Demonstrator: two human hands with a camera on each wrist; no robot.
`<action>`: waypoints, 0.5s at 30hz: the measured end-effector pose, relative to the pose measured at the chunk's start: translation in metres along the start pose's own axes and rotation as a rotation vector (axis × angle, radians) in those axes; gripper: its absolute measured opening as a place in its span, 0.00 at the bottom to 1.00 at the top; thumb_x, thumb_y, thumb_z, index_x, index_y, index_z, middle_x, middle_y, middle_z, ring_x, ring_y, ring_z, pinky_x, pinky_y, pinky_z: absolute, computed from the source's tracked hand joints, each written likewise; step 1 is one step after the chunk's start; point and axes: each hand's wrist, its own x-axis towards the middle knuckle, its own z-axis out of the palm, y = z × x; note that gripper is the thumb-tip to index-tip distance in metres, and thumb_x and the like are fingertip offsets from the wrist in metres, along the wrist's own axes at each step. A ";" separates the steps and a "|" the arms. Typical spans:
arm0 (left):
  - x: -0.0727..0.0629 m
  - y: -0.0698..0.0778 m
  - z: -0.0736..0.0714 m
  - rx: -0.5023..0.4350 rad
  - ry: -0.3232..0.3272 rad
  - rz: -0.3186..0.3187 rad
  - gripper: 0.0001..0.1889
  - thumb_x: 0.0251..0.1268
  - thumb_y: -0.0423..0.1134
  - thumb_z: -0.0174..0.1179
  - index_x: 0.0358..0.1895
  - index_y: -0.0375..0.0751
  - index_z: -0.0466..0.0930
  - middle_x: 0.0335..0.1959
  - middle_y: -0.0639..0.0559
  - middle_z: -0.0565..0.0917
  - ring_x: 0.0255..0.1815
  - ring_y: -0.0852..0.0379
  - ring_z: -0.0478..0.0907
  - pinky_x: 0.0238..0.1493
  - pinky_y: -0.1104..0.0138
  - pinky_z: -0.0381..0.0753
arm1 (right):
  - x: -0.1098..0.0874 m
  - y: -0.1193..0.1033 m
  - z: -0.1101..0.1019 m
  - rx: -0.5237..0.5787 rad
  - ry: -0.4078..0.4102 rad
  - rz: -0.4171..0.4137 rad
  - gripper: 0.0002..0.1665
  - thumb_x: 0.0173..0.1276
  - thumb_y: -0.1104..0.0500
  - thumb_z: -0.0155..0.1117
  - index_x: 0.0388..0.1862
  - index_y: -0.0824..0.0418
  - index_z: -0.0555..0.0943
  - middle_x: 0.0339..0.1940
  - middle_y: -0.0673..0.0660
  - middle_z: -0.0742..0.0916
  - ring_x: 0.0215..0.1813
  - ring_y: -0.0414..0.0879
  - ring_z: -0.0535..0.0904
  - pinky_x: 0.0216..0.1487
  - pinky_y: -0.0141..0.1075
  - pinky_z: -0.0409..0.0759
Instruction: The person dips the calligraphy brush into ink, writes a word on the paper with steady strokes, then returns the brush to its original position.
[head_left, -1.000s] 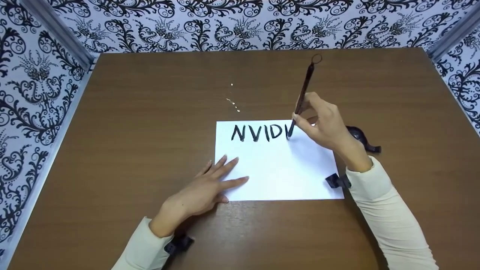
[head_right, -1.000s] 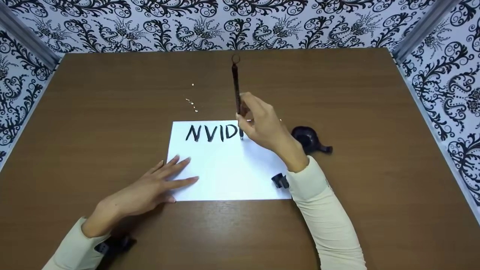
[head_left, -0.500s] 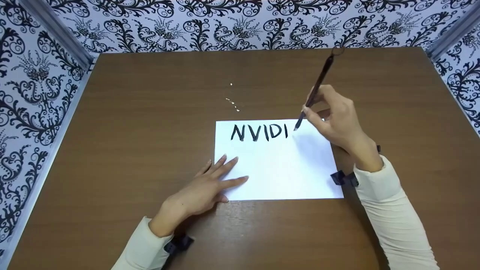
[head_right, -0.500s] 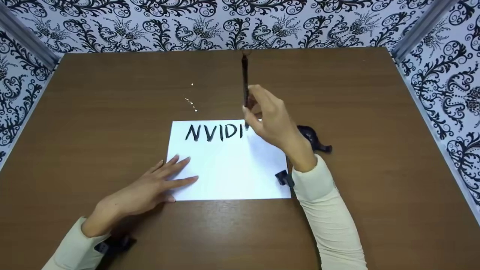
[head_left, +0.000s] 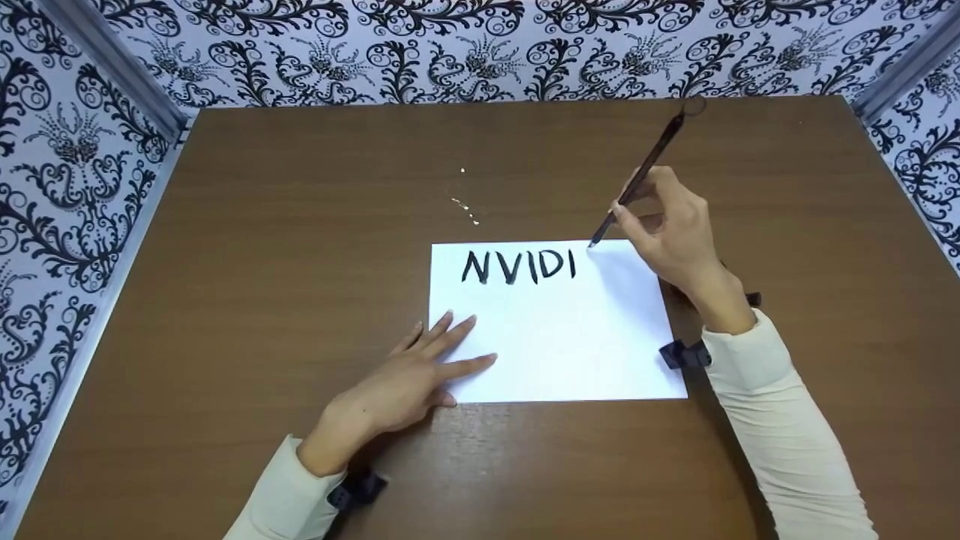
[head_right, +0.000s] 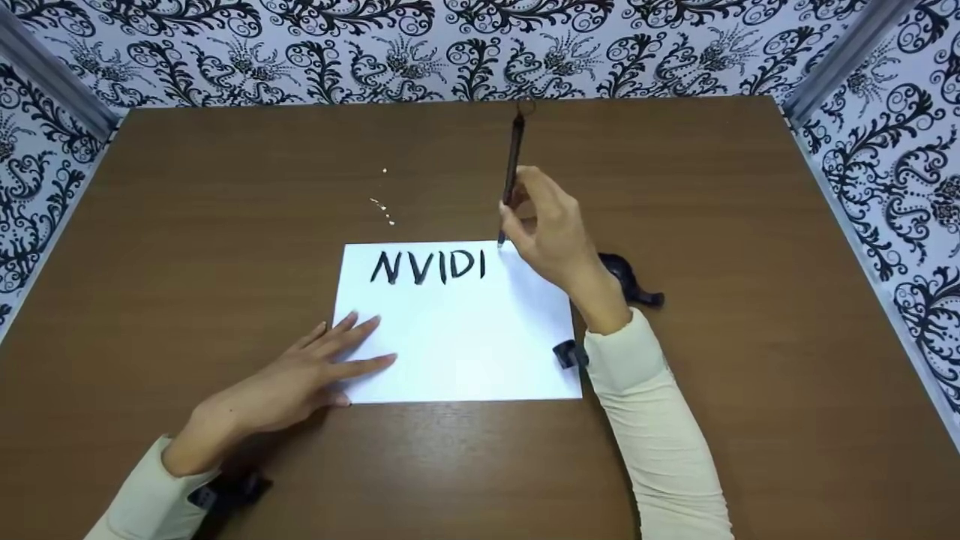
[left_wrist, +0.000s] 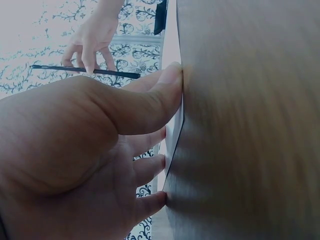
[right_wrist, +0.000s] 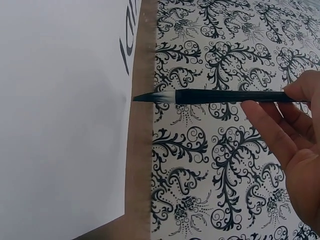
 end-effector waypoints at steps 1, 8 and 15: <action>0.000 0.000 0.000 -0.001 0.000 -0.001 0.32 0.65 0.38 0.59 0.72 0.55 0.63 0.77 0.42 0.47 0.75 0.39 0.40 0.69 0.41 0.43 | 0.000 0.000 0.000 -0.004 -0.001 -0.002 0.17 0.59 0.72 0.65 0.46 0.70 0.72 0.36 0.60 0.82 0.38 0.49 0.84 0.33 0.21 0.78; 0.000 0.000 0.000 -0.001 0.001 -0.001 0.32 0.65 0.38 0.59 0.72 0.55 0.62 0.77 0.42 0.47 0.75 0.39 0.40 0.69 0.41 0.43 | -0.002 0.005 0.004 -0.027 -0.022 -0.042 0.17 0.59 0.73 0.63 0.47 0.67 0.72 0.36 0.60 0.82 0.39 0.50 0.84 0.36 0.20 0.77; 0.000 0.000 0.000 -0.008 -0.002 -0.002 0.32 0.65 0.38 0.59 0.73 0.55 0.62 0.77 0.43 0.46 0.76 0.40 0.39 0.69 0.41 0.43 | -0.004 0.007 0.007 -0.017 -0.042 -0.055 0.18 0.59 0.73 0.63 0.47 0.67 0.72 0.36 0.60 0.82 0.39 0.49 0.83 0.35 0.22 0.78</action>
